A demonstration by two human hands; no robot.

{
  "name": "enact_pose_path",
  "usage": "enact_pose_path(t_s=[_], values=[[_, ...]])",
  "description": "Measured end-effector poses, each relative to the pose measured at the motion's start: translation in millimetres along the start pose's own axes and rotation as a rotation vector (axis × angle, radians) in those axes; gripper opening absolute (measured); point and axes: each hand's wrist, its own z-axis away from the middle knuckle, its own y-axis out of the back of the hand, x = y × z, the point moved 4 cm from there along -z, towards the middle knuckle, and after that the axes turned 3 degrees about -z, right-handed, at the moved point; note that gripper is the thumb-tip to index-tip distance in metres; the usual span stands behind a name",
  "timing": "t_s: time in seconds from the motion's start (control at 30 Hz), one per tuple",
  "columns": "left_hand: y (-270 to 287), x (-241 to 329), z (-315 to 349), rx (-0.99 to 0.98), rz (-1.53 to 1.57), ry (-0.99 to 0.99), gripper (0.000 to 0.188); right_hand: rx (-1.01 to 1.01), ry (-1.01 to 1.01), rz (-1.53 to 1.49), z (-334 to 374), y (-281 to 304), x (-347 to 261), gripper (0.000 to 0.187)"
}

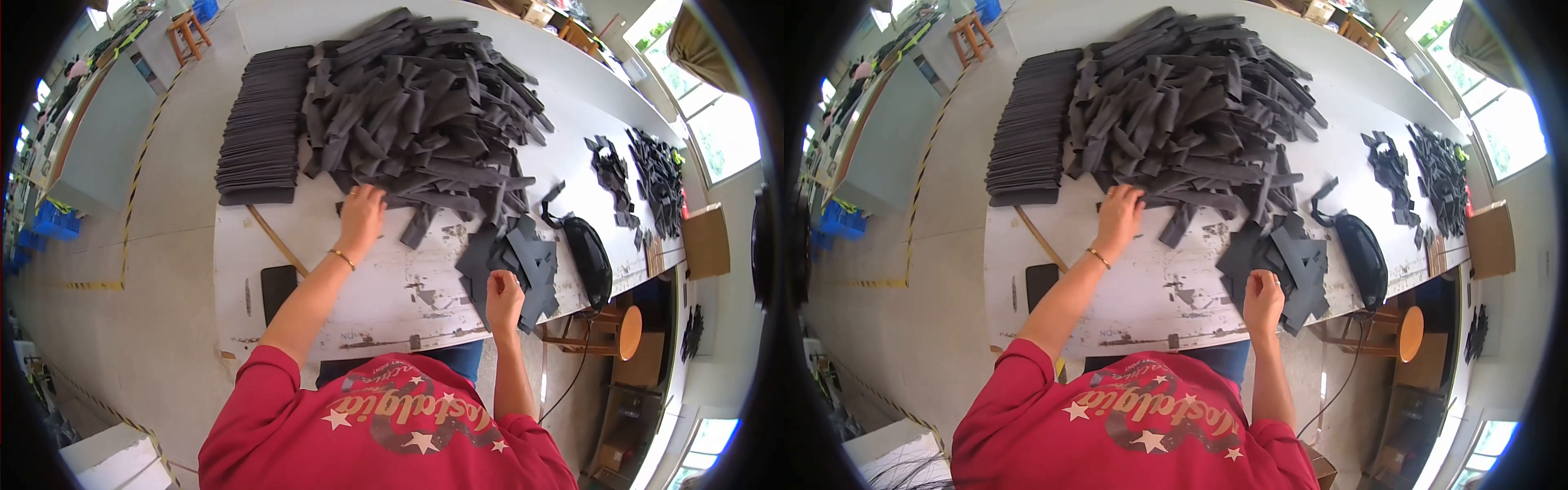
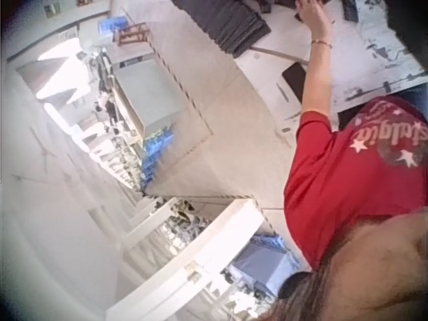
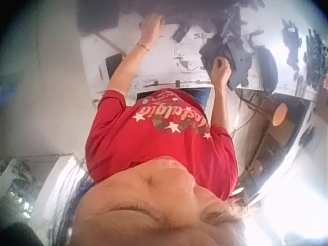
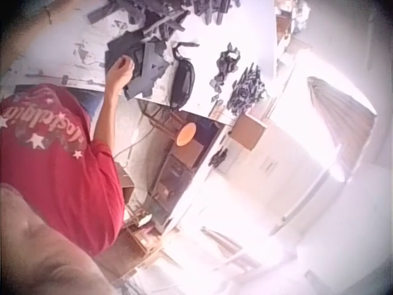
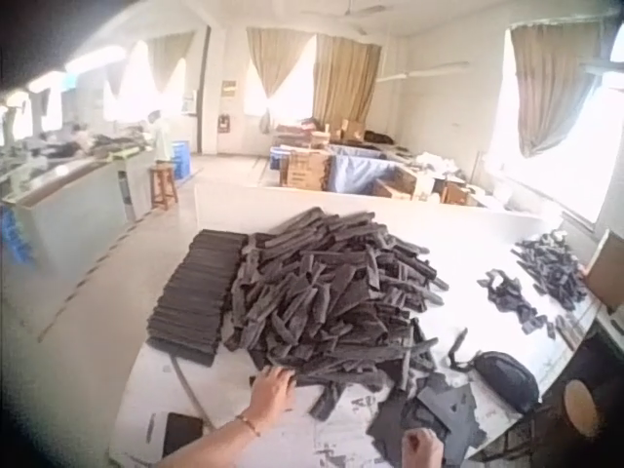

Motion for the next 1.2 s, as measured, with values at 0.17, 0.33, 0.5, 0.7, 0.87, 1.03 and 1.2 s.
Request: enact_pose_path(t_s=[0.17, 0.33, 0.5, 0.7, 0.87, 1.03, 1.2], values=[[-2.1, -16.2, 18.3, -0.067, -0.142, 0.128, 0.016, 0.070, 0.002, 0.048, -16.8, 29.3, 28.1, 0.006], [4.6, 2.4, 35.5, -0.189, -0.201, 0.210, 0.010, 0.202, 0.277, 0.565, -53.2, 44.1, 39.2, 0.020], [10.9, 16.1, 44.1, -0.183, -0.199, 0.151, 0.012, -0.131, 0.370, 0.857, -63.4, 9.1, 67.3, 0.021], [23.1, 26.4, 63.4, -0.261, 0.688, 0.805, 0.028, -0.163, 0.593, 0.810, -53.0, 16.9, 71.3, 0.002], [26.5, 31.5, 82.7, -0.089, 0.666, 0.874, 0.023, 0.009, 0.422, 0.324, -61.7, 55.7, 55.4, 0.013], [5.7, 10.8, 113.1, -0.029, 1.174, 1.159, 0.043, 0.005, 0.086, -0.314, -34.6, 54.9, -0.8, 0.050], [0.7, 44.7, 93.0, -0.030, 0.934, 1.006, 0.060, -0.177, 0.331, -0.007, -28.7, 8.4, 5.9, 0.027]])
